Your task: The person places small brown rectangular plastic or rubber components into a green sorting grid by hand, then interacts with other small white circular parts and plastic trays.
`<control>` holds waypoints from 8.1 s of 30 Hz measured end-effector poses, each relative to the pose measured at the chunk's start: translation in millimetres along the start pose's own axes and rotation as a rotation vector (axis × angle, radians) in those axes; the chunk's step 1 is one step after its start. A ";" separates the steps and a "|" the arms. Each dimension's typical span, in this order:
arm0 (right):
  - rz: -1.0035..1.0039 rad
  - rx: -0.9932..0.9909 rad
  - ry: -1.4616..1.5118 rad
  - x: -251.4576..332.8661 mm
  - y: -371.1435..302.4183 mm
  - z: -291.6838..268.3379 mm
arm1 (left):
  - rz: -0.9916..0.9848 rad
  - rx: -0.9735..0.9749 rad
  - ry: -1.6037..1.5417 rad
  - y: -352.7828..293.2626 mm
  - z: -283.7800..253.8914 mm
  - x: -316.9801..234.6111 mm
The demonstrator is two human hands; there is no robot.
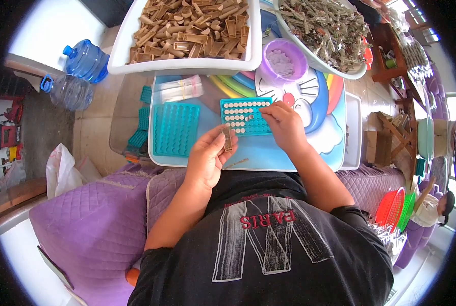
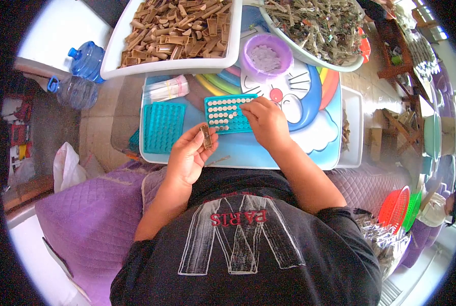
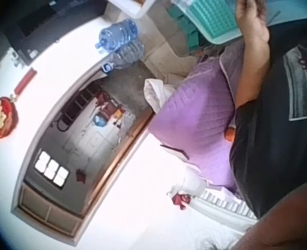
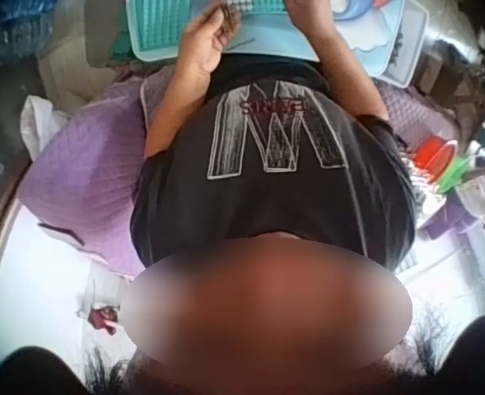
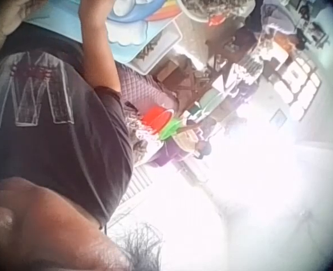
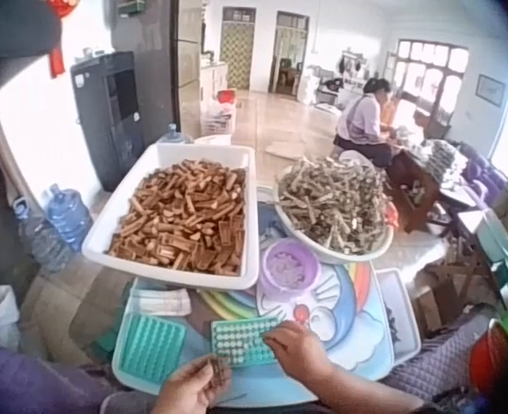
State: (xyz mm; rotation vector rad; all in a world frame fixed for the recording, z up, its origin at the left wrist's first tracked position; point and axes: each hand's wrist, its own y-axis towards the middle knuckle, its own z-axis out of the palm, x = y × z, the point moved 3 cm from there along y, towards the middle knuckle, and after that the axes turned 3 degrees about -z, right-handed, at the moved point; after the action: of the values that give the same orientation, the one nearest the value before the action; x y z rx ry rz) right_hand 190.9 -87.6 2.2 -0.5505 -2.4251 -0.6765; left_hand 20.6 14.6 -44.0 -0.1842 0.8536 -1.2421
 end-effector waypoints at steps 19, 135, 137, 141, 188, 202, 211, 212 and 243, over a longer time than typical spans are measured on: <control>-0.062 0.040 0.081 8.6 -2.7 17.3 | -0.062 0.044 -0.012 1.6 7.9 4.5; -0.293 -0.008 -0.438 -6.1 192.1 -9.7 | 0.014 -0.032 0.060 8.5 22.0 -11.1; -0.304 0.024 -0.486 -3.8 200.7 -3.5 | 0.008 -0.027 0.048 8.8 22.1 -11.2; -0.266 0.243 -0.657 8.3 211.8 15.5 | -0.001 -0.017 0.042 9.7 19.3 -11.7; -0.056 0.184 0.240 61.5 -13.1 -23.7 | -0.172 0.317 -0.064 -2.1 28.5 3.2; -0.130 0.205 0.211 70.8 -9.6 -19.7 | -0.164 0.295 -0.082 -3.2 27.0 3.2; -0.131 0.199 0.161 71.3 -10.4 -19.6 | -0.049 0.264 0.144 -12.7 40.2 -2.0; -0.132 0.198 0.161 71.0 -10.5 -20.2 | -0.034 0.237 0.190 -14.1 41.2 -3.1; 0.270 0.228 0.703 29.2 -20.1 -14.4 | -0.029 0.280 0.466 -17.8 42.6 -7.3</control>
State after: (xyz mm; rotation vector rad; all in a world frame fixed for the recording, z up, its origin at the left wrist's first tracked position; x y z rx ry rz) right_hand 164.2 -105.0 23.3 -0.4388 -1.7010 -0.3815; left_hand 34.6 1.4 -1.4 0.3320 1.0618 -1.4423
